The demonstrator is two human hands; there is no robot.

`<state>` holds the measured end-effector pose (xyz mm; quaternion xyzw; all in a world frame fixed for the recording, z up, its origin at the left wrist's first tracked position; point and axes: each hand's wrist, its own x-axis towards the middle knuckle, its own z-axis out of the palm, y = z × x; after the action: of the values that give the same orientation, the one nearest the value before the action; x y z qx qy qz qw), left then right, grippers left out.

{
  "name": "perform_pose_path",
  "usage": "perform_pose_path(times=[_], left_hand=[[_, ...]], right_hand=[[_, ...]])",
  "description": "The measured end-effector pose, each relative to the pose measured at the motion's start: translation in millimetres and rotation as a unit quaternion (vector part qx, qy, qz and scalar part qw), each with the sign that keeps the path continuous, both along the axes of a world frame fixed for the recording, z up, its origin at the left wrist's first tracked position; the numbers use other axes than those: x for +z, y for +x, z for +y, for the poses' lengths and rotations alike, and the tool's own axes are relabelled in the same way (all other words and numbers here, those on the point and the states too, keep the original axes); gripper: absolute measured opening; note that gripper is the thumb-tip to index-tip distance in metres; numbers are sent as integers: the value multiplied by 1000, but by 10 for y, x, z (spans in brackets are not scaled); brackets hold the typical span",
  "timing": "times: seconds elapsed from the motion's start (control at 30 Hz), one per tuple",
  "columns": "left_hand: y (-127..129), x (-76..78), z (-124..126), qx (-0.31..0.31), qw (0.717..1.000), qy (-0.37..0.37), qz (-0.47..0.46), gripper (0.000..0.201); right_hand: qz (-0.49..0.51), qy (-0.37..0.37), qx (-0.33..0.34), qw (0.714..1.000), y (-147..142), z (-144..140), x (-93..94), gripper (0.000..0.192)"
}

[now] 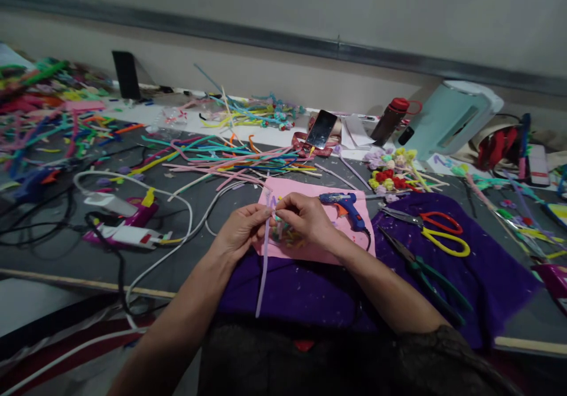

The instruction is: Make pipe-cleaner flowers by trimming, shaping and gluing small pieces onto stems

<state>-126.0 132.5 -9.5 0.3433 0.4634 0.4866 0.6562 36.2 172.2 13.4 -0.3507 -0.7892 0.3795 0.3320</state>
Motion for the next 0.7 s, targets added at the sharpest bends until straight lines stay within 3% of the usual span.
perform_pose_path(times=[0.2, 0.33, 0.5, 0.7], left_hand=[[11, -6, -8, -27, 999, 5, 21, 31], [18, 1, -18, -28, 999, 9, 25, 32], [16, -4, -27, -40, 999, 9, 9, 32], [16, 23, -42, -44, 999, 0, -20, 29]], right_hand=[[14, -11, 2, 1000, 3, 9, -31, 6], [59, -124, 16, 990, 16, 20, -25, 13], [138, -348, 68, 925, 42, 55, -45, 21], [208, -465, 131, 851, 46, 93, -90, 20]])
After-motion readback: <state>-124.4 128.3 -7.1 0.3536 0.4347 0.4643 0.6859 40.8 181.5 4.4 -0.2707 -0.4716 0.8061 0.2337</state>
